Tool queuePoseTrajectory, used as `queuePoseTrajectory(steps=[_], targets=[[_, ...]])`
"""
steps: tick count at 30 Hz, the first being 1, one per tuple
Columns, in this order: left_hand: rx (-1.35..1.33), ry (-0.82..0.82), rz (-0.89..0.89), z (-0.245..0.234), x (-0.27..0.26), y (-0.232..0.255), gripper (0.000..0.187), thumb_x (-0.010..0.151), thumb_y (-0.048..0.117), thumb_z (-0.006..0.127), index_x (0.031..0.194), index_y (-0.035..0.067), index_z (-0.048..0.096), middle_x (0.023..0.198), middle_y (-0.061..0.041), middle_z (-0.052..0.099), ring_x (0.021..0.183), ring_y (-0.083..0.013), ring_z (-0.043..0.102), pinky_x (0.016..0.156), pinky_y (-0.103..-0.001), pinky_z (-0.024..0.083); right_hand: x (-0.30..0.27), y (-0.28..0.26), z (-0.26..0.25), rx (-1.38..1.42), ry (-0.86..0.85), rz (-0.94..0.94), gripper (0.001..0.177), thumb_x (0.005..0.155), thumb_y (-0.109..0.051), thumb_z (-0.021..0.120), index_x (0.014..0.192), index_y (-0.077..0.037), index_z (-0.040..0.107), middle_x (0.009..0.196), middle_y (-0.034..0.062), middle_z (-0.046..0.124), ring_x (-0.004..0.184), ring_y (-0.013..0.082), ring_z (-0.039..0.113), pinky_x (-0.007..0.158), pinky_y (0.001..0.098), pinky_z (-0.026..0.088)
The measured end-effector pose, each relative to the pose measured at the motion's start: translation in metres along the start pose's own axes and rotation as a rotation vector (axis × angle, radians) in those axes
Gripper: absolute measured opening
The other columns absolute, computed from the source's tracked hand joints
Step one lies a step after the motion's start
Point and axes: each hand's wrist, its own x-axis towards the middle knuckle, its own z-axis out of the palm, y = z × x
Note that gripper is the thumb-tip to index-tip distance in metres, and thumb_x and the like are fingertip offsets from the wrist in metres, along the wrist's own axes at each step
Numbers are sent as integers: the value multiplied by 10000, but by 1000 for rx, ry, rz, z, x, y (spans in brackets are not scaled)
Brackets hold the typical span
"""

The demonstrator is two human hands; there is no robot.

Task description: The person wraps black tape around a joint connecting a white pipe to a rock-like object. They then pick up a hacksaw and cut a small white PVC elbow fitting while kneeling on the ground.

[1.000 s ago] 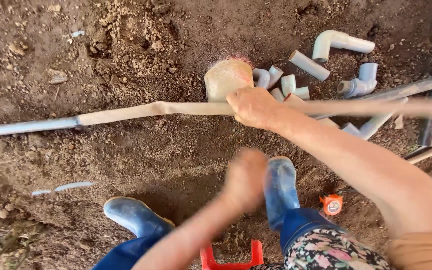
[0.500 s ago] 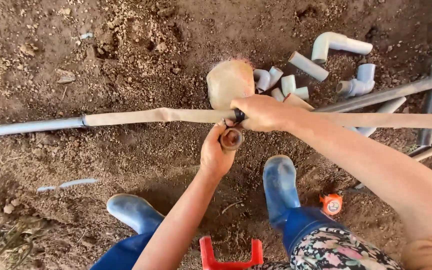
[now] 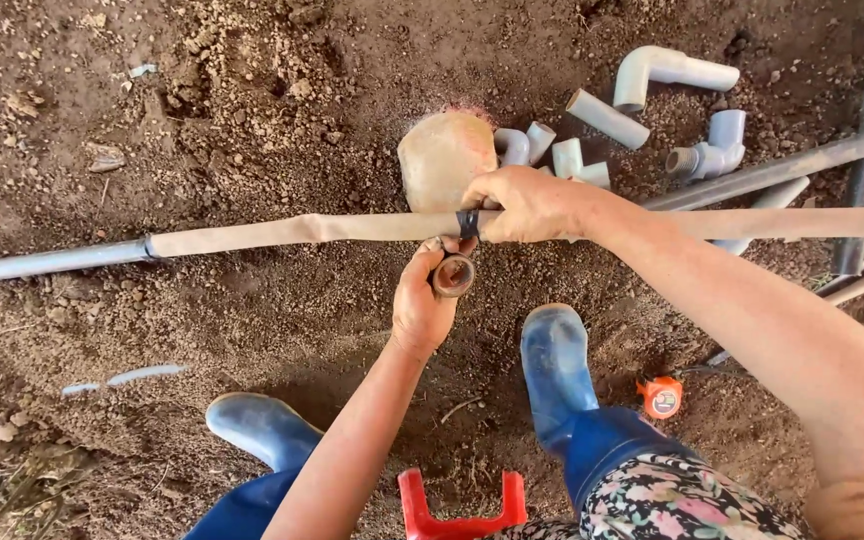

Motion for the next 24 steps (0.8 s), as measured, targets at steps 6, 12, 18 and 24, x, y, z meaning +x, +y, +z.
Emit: queuePoseTrajectory(steps=[6,12,18,24], targets=[[-193,93,-106,13,-8,8,121,904,49,377,860,31,488,1041,-237,613,1132,-420,558,765,-268,506,2,15,12,-87,116,-36,307,779,-118,611,1086,-118,598,997,171,666,976,357,633,862,451,507],[-92,134,-197,32,-17,29,170,919,104,407,966,14,542,1182,-276,588,1150,-405,552,788,-299,518,16,32,34,-182,303,-269,173,789,-36,567,939,-106,618,880,148,663,884,333,664,771,436,548],[75,263,-59,24,-18,28,250,945,197,404,1113,58,527,1083,-187,578,981,-287,604,685,-338,542,42,60,36,-391,494,-543,306,925,-86,495,1229,-94,534,944,126,616,928,235,631,817,340,539],[165,145,-49,11,-18,-5,282,960,118,411,1234,74,464,1073,-180,560,922,-246,601,682,-308,547,-48,-6,38,163,244,-318,456,898,-372,566,1294,-149,536,1167,216,598,1110,373,554,958,510,442]])
